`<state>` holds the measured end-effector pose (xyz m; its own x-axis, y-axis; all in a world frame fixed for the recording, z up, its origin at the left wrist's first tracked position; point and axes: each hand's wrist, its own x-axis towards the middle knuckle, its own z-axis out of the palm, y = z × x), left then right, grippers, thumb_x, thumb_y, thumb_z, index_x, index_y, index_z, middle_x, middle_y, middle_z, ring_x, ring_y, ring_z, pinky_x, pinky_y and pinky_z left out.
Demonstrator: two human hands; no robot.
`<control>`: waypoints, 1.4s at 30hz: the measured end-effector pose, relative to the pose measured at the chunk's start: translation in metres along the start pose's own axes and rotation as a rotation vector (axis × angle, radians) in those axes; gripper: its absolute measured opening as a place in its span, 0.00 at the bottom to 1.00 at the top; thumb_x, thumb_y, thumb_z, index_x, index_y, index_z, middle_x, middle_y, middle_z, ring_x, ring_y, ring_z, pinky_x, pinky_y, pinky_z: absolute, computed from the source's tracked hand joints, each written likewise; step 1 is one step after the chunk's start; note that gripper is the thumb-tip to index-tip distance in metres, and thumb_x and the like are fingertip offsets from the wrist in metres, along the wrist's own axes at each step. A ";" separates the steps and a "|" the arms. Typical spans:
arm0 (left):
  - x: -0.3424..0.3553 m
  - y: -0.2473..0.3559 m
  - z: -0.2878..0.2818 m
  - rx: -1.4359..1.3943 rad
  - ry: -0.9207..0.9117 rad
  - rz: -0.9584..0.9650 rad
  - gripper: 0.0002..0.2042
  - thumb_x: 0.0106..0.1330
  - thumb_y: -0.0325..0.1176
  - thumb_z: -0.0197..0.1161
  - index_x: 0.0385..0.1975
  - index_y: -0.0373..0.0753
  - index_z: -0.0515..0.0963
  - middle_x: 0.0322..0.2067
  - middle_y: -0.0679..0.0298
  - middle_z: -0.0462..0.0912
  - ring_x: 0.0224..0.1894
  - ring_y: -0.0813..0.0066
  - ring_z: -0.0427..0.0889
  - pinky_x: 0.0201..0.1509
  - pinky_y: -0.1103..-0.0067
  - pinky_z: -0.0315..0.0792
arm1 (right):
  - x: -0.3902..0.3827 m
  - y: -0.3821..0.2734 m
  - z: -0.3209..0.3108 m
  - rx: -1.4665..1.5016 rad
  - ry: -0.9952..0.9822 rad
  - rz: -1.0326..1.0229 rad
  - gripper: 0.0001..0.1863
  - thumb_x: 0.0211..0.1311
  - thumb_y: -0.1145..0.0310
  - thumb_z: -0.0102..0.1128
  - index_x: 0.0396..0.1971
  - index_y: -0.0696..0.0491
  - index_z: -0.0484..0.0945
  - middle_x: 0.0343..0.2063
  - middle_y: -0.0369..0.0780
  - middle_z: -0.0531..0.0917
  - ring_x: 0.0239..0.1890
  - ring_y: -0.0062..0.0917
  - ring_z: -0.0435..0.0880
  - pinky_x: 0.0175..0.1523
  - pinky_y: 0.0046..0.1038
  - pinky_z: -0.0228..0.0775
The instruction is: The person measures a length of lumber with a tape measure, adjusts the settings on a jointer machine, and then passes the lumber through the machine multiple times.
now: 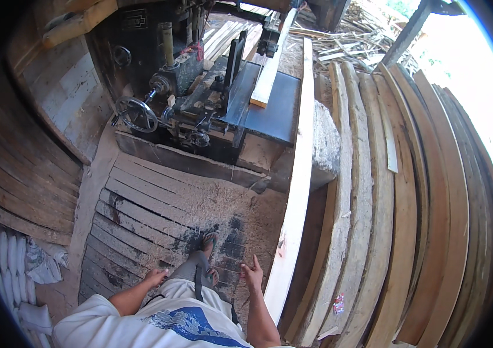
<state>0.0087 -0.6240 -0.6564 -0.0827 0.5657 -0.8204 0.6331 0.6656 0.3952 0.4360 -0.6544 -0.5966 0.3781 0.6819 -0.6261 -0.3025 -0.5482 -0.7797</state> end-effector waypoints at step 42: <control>-0.239 -0.416 0.031 -0.475 0.108 -0.285 0.31 0.66 0.61 0.57 0.50 0.35 0.69 0.43 0.55 0.82 0.38 0.65 0.83 0.38 0.68 0.77 | 0.032 -0.032 0.053 -0.608 0.200 -0.411 0.47 0.62 0.37 0.53 0.73 0.47 0.48 0.65 0.50 0.68 0.65 0.44 0.70 0.66 0.37 0.61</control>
<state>-0.2114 -1.0511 -0.6378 -0.2936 0.3611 -0.8851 0.1604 0.9314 0.3268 0.4120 -0.5892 -0.5916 0.5253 0.8197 -0.2284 0.4099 -0.4790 -0.7762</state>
